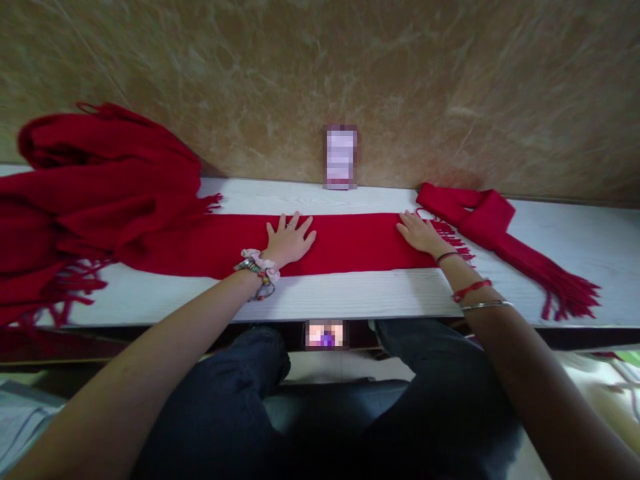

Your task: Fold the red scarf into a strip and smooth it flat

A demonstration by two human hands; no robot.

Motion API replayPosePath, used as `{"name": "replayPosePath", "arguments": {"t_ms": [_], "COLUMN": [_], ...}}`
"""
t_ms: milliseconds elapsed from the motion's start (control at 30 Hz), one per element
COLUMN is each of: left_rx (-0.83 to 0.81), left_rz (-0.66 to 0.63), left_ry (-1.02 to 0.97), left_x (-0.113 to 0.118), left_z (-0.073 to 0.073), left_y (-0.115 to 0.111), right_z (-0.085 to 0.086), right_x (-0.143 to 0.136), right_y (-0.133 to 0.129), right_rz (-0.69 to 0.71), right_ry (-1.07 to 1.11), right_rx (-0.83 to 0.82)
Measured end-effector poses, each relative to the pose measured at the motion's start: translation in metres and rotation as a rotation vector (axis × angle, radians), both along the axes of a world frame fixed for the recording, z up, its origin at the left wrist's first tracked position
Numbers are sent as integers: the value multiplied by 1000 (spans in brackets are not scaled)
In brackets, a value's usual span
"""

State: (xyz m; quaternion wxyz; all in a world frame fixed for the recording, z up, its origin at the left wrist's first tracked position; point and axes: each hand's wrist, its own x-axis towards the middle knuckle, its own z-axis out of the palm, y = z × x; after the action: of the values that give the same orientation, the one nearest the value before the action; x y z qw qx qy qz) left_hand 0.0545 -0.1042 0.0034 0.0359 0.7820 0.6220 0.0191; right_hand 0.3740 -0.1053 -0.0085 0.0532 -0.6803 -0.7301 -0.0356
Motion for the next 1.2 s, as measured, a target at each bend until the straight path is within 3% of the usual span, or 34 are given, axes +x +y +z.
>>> {"name": "replayPosePath", "arguments": {"t_ms": [100,200,300,400,500,933,1033,1100,1200], "left_rx": [-13,-9,10,25,32,56,58,41,55], "left_rz": [4,9,4,1,1,-8,-8,-10,16], "left_ry": [-1,-4,1,10,10,-15,-11,-17,-39], "left_x": [1,2,1,1,1,-1,-2,-3,-3], "left_z": [3,3,1,1,1,-2,-3,-1,4], "left_y": [-2,-2,-1,-3,-3,-2,-2,-1,-3], "right_z": [3,12,16,12,7,5,-2,-5,-3], "right_x": [15,-5,-55,-105,-121,-21,10,23,14], "right_y": [3,4,-3,-17,-29,-8,-6,-6,-4], "right_rz": [-60,-17,232,494,539,222,234,164,47], "right_ry": [9,17,69,51,-8,-117,-142,-131,-74], "right_rx": [42,106,143,62,-44,-124,-75,-7,124]}}
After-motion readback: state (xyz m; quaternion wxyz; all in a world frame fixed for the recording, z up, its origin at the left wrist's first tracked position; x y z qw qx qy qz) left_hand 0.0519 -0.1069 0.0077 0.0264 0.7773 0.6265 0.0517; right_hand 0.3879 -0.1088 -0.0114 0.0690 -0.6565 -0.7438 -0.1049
